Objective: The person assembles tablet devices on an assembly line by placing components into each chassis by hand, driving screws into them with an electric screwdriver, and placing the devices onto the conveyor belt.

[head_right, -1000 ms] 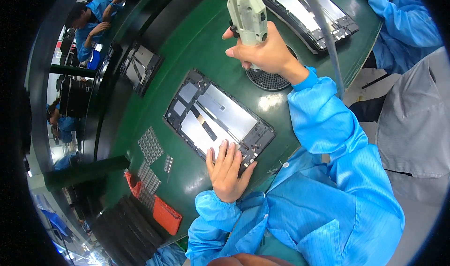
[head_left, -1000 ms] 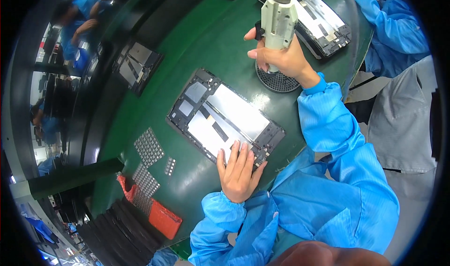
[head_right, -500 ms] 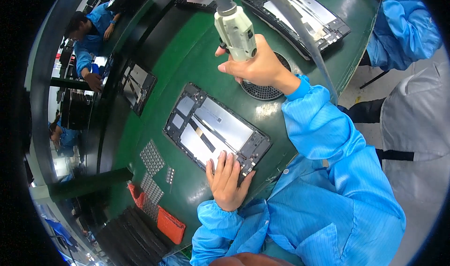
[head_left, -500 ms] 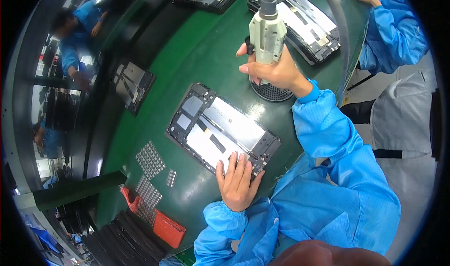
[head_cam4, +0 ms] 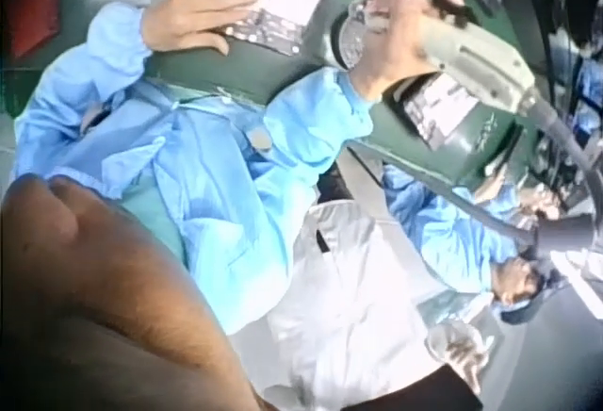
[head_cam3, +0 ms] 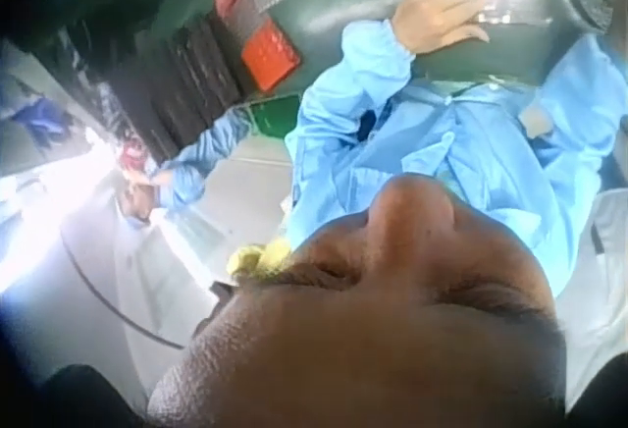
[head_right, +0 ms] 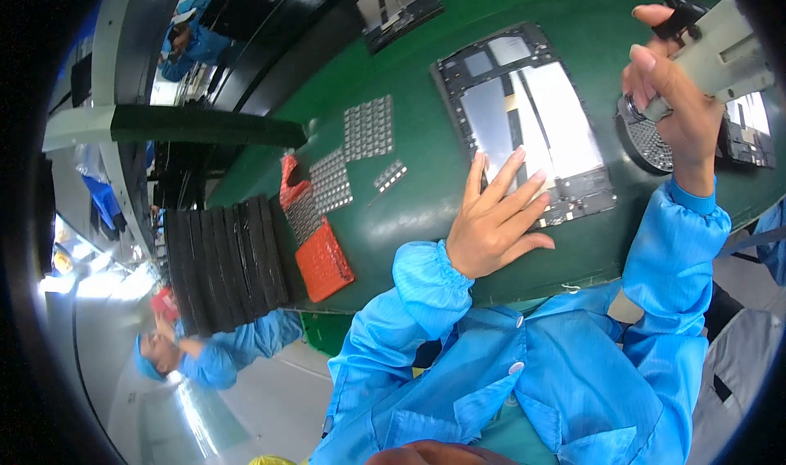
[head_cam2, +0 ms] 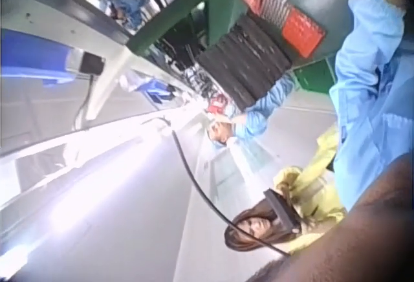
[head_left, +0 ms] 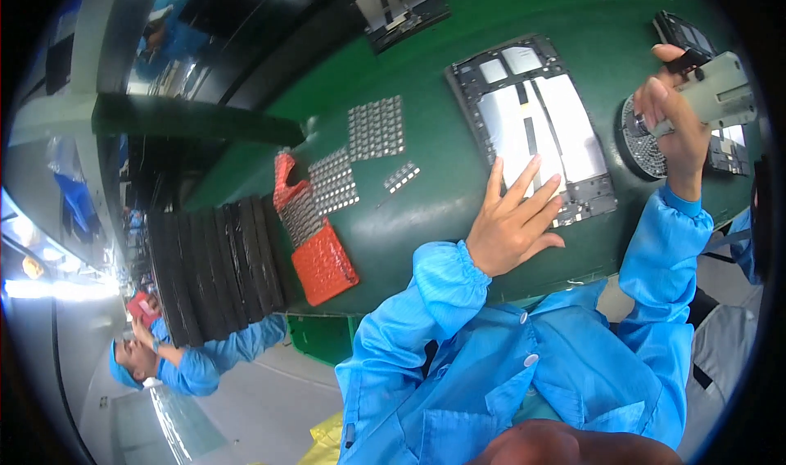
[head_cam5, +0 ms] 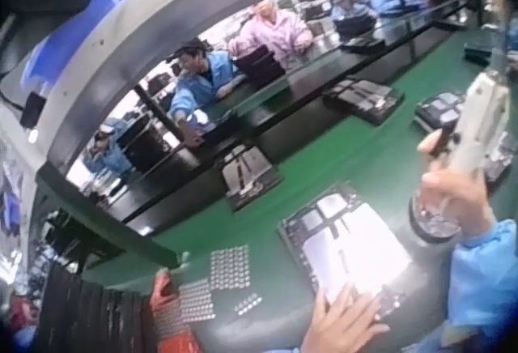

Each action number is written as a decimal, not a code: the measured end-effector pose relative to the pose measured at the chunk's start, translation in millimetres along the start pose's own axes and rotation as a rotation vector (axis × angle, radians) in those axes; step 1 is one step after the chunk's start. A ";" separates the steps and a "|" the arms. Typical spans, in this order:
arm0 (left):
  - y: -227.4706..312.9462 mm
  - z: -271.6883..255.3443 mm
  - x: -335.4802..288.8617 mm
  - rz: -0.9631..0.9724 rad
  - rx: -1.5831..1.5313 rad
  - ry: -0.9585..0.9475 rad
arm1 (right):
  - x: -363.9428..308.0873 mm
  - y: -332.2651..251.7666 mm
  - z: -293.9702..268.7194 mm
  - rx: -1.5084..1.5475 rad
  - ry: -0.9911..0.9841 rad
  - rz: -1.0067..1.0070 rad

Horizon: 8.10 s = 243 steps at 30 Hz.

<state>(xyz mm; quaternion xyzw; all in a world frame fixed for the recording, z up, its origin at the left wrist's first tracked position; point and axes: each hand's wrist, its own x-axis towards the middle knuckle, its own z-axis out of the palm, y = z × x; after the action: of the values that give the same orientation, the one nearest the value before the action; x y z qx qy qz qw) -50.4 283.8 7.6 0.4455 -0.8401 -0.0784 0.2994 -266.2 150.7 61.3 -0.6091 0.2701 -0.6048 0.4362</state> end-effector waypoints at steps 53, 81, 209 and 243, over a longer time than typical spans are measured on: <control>-32.6 -12.3 -21.0 -0.799 -0.807 0.198 | -22.3 -4.7 49.4 0.128 -0.135 0.094; -27.2 -12.4 -24.0 -0.344 -0.251 0.235 | -21.6 2.3 71.9 0.323 -0.214 0.258; -10.8 -6.9 -26.9 -0.017 0.039 0.138 | -9.7 4.8 -32.5 0.154 0.092 0.067; -6.6 4.5 -30.6 0.145 -0.060 0.026 | -6.7 29.8 -29.1 -0.119 0.114 0.145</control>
<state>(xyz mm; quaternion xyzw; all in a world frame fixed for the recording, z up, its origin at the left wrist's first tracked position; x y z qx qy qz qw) -35.4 303.7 -12.0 0.3755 -0.8634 -0.0759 0.3282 -289.4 136.4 29.1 -0.5774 0.3734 -0.5881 0.4258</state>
